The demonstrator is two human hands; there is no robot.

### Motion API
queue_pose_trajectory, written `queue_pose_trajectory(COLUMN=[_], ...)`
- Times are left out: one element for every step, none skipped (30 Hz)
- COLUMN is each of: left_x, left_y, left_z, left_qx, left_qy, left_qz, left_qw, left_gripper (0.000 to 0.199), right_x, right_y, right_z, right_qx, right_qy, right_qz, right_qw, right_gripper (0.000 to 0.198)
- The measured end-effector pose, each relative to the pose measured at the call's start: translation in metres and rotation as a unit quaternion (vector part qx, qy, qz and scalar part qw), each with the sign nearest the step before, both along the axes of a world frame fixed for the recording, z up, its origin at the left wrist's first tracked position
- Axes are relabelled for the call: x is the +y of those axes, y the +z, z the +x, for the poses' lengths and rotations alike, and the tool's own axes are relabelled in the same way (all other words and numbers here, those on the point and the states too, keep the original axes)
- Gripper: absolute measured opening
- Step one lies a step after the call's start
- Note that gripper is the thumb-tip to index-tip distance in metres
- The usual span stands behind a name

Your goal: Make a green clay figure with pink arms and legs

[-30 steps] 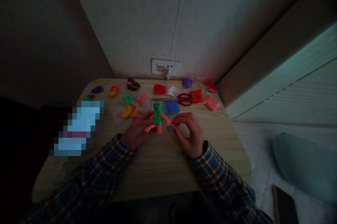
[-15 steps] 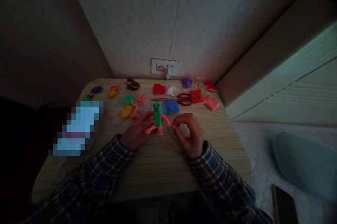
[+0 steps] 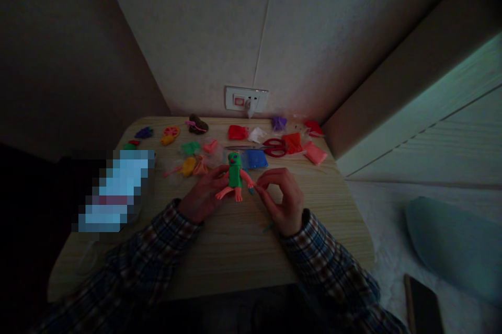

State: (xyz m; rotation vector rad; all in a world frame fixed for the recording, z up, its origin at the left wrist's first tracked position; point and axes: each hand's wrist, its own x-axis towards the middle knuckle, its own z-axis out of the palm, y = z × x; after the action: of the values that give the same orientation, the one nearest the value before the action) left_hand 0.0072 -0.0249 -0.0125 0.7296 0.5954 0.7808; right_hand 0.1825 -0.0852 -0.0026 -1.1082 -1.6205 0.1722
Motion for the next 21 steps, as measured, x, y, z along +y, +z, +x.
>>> queue_pose_trajectory(left_x=[0.0003, 0.0006, 0.0009, 0.0011, 0.0012, 0.0013, 0.0013, 0.0013, 0.0012, 0.0011, 0.0010, 0.0009, 0.0007, 0.0006, 0.0005, 0.0005, 0.0003, 0.0002, 0.0001, -0.0001, -0.0003], left_y=[-0.0006, -0.0012, -0.0018, -0.0022, -0.0026, -0.0028, -0.0029, -0.0029, -0.0028, -0.0025, -0.0021, -0.0017, -0.0012, -0.0008, -0.0005, -0.0002, 0.0001, 0.0004, 0.0008, 0.0013, 0.0018], left_z=[-0.0003, -0.0005, -0.0006, -0.0005, -0.0004, -0.0002, 0.0000, 0.0002, 0.0003, 0.0004, 0.0005, 0.0005, 0.0006, 0.0007, 0.0008, 0.0010, 0.0010, 0.0011, 0.0011, 0.0010, 0.0009], left_qx=[-0.005, -0.011, -0.017, -0.022, -0.027, -0.029, -0.029, -0.026, -0.024, -0.021, -0.022, -0.025, -0.028, -0.029, -0.028, -0.026, -0.022, -0.019, -0.016, -0.013, -0.004], left_qy=[-0.001, -0.004, -0.006, -0.008, -0.009, -0.009, -0.009, -0.007, -0.005, -0.003, -0.001, -0.001, -0.003, -0.005, -0.006, -0.006, -0.002, 0.002, 0.005, 0.005, 0.003], left_qz=[-0.008, -0.014, -0.014, -0.015, -0.016, -0.018, -0.021, -0.025, -0.029, -0.032, -0.035, -0.034, -0.033, -0.031, -0.031, -0.030, -0.031, -0.031, -0.029, -0.024, -0.010], left_qw=[1.000, 1.000, 1.000, 1.000, 0.999, 0.999, 0.999, 0.999, 0.999, 0.999, 0.999, 0.999, 0.999, 0.999, 0.999, 0.999, 0.999, 0.999, 0.999, 1.000, 1.000], left_gripper=[0.024, 0.023, 0.023, 0.022, 0.022, 0.022, 0.022, 0.021, 0.021, 0.021, 0.022, 0.024, 0.025, 0.026, 0.025, 0.024, 0.023, 0.023, 0.022, 0.022, 0.022], right_x=[0.0001, 0.0002, 0.0003, 0.0004, 0.0004, 0.0004, 0.0004, 0.0003, 0.0002, 0.0000, -0.0001, -0.0002, -0.0003, -0.0004, -0.0004, -0.0005, -0.0006, -0.0008, -0.0010, -0.0012, -0.0014], right_y=[0.0004, 0.0007, 0.0010, 0.0011, 0.0010, 0.0009, 0.0007, 0.0004, 0.0001, -0.0001, -0.0002, -0.0003, -0.0003, -0.0003, -0.0003, -0.0004, -0.0005, -0.0006, -0.0008, -0.0010, -0.0011], right_z=[-0.0001, -0.0002, -0.0002, -0.0003, -0.0002, -0.0002, -0.0001, 0.0001, 0.0002, 0.0003, 0.0004, 0.0004, 0.0004, 0.0004, 0.0004, 0.0004, 0.0004, 0.0003, 0.0003, 0.0003, 0.0003], right_qx=[-0.001, -0.001, -0.002, -0.002, -0.003, -0.003, -0.003, -0.003, -0.004, -0.004, -0.005, -0.007, -0.009, -0.013, -0.016, -0.018, -0.020, -0.021, -0.020, -0.020, -0.020], right_qy=[0.001, 0.003, 0.003, 0.003, 0.002, 0.001, 0.000, 0.001, 0.002, 0.002, 0.002, 0.000, -0.001, -0.002, -0.003, -0.003, -0.004, -0.004, -0.005, -0.004, -0.003], right_qz=[0.004, 0.007, 0.008, 0.008, 0.005, 0.003, 0.002, 0.000, 0.000, 0.000, 0.001, 0.001, 0.002, 0.003, 0.004, 0.004, 0.003, 0.002, 0.001, 0.001, 0.001], right_qw=[1.000, 1.000, 1.000, 1.000, 1.000, 1.000, 1.000, 1.000, 1.000, 1.000, 1.000, 1.000, 1.000, 1.000, 1.000, 1.000, 1.000, 1.000, 1.000, 1.000, 1.000], right_gripper=[0.006, 0.007, 0.007, 0.006, 0.006, 0.006, 0.006, 0.005, 0.005, 0.006, 0.006, 0.006, 0.006, 0.007, 0.007, 0.007, 0.007, 0.006, 0.006, 0.006, 0.006])
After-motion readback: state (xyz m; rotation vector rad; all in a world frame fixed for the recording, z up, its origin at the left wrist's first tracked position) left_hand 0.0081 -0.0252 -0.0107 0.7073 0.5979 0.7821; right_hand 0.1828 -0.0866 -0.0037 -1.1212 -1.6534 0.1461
